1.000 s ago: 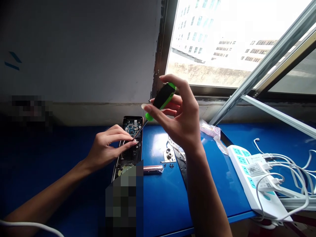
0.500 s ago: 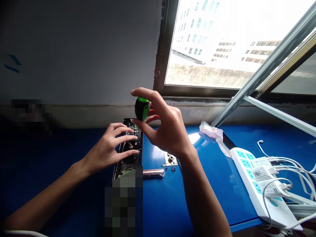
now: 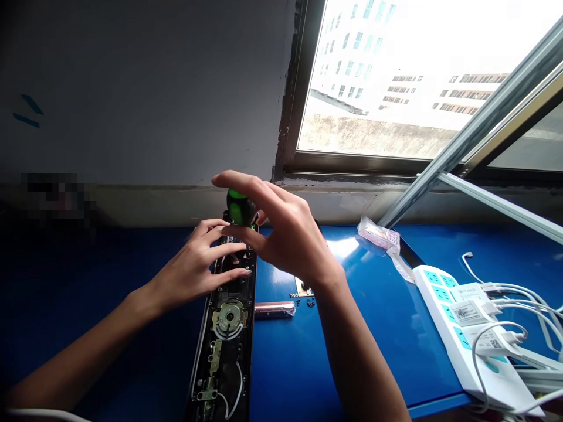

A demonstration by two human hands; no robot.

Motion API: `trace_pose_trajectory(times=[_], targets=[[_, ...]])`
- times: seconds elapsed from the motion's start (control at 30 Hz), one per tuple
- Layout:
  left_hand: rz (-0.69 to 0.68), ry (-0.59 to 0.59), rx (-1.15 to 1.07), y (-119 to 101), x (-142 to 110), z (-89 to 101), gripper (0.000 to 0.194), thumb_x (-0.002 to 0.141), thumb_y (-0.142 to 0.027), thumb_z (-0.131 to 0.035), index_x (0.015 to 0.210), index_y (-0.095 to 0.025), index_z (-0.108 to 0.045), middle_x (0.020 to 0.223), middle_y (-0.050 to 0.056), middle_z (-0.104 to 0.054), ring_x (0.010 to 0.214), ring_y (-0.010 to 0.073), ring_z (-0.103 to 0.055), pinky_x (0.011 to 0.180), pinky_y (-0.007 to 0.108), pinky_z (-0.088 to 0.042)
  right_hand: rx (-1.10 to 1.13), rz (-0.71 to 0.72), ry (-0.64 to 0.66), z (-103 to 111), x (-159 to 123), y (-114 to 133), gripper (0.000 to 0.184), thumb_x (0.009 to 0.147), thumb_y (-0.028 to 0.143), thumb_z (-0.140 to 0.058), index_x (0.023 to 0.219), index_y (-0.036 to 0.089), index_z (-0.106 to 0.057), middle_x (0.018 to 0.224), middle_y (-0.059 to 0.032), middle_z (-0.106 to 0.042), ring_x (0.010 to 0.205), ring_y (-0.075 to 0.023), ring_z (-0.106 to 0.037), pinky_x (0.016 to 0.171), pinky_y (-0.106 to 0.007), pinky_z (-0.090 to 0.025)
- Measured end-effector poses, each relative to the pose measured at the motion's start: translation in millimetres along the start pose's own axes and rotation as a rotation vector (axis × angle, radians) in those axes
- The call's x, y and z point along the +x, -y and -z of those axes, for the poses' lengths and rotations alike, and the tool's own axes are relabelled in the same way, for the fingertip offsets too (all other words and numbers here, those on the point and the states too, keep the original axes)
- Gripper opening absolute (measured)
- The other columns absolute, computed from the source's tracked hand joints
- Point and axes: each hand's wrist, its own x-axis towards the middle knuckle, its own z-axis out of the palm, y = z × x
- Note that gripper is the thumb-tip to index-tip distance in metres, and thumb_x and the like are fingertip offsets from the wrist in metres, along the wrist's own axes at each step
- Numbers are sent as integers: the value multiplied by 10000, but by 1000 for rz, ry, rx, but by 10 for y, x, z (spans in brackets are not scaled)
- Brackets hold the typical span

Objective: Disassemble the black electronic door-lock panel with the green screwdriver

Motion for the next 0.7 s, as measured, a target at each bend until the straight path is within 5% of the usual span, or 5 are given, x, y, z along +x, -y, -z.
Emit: trace_pose_trajectory(times=[0.17,0.27,0.43,0.57,0.7], targets=[[86,-19,44,-14,-18,-11,434,869,-490,-772,1243,-276,-725,1531,126,-437,1482,425,-273,1166,687,-390,165,-53,20,-5,29,64,397,1027,283,-557,1423,303,-574,1373,-51,-673,1183,-246,-680,942,-432,-637],[150,14,-13,-24,-34,-30,471,873,-527,-753,1271,-280,-708,1665,99,-236,1543,446,-206,1200,674,-370,280,-53,-24,7,26,82,354,1033,219,-532,1362,305,-628,1292,-24,-712,1122,-210,-711,940,-414,-641],[250,44,-118,-37,-58,-53,511,872,-542,-742,1306,-278,-685,1731,64,-13,1454,471,-430,1152,642,-470,137,19,-156,15,15,48,258,914,244,-738,1167,295,-756,1102,-29,-732,962,-200,-709,745,-362,-642],[247,53,-140,-42,-60,-50,466,855,-482,-775,1263,-268,-704,1738,63,-2,1340,447,-574,1082,610,-554,294,-14,-57,6,7,41,375,1025,191,-528,1355,300,-670,1297,-40,-713,1115,-222,-710,908,-434,-637],[243,70,-140,-42,-59,-45,428,853,-456,-782,1232,-269,-717,1739,57,-9,1314,439,-600,1060,601,-573,242,16,-107,-12,3,22,353,902,195,-753,1225,337,-742,1125,-18,-737,993,-210,-716,821,-406,-653]])
